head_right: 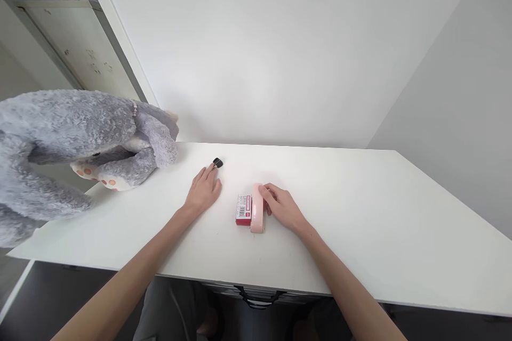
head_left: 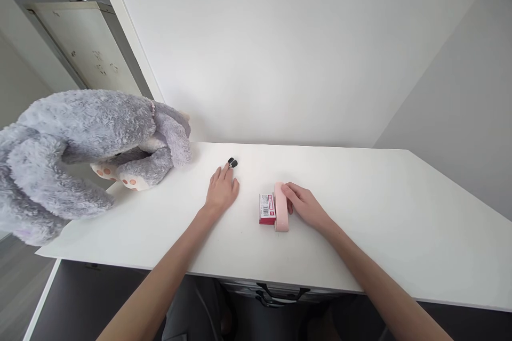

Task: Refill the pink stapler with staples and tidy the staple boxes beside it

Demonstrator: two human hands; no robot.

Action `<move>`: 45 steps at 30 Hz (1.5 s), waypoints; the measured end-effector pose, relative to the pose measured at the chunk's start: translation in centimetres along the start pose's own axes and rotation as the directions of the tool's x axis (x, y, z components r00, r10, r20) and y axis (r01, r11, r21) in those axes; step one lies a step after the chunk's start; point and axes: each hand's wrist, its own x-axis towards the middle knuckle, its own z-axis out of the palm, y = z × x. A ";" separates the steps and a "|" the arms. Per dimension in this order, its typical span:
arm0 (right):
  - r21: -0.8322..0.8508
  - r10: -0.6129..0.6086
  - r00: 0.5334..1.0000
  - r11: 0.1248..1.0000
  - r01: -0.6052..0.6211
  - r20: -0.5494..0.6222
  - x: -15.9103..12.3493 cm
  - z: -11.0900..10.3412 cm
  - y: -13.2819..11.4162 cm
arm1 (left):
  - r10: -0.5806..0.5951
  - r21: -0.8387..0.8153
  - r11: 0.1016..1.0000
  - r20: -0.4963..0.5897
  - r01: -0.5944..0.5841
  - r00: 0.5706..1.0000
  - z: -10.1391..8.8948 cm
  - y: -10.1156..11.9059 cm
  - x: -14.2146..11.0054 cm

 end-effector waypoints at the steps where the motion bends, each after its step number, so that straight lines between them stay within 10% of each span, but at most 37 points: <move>1: -0.003 0.000 1.000 1.000 0.000 -0.001 0.0 0.0 0.0 | 0.038 -0.014 0.999 -0.012 -0.038 0.999 -0.1 0.1 -0.1; 18: -0.034 0.006 1.000 0.999 -0.006 -0.012 0.2 -0.1 0.5 | 0.461 -0.077 0.881 -0.090 -0.467 0.883 -2.1 2.5 -1.3; 45: -0.081 -0.019 1.000 0.997 0.017 -0.021 0.3 0.0 0.4 | 0.527 -0.366 0.789 -0.012 -0.494 0.850 -3.1 3.9 -1.8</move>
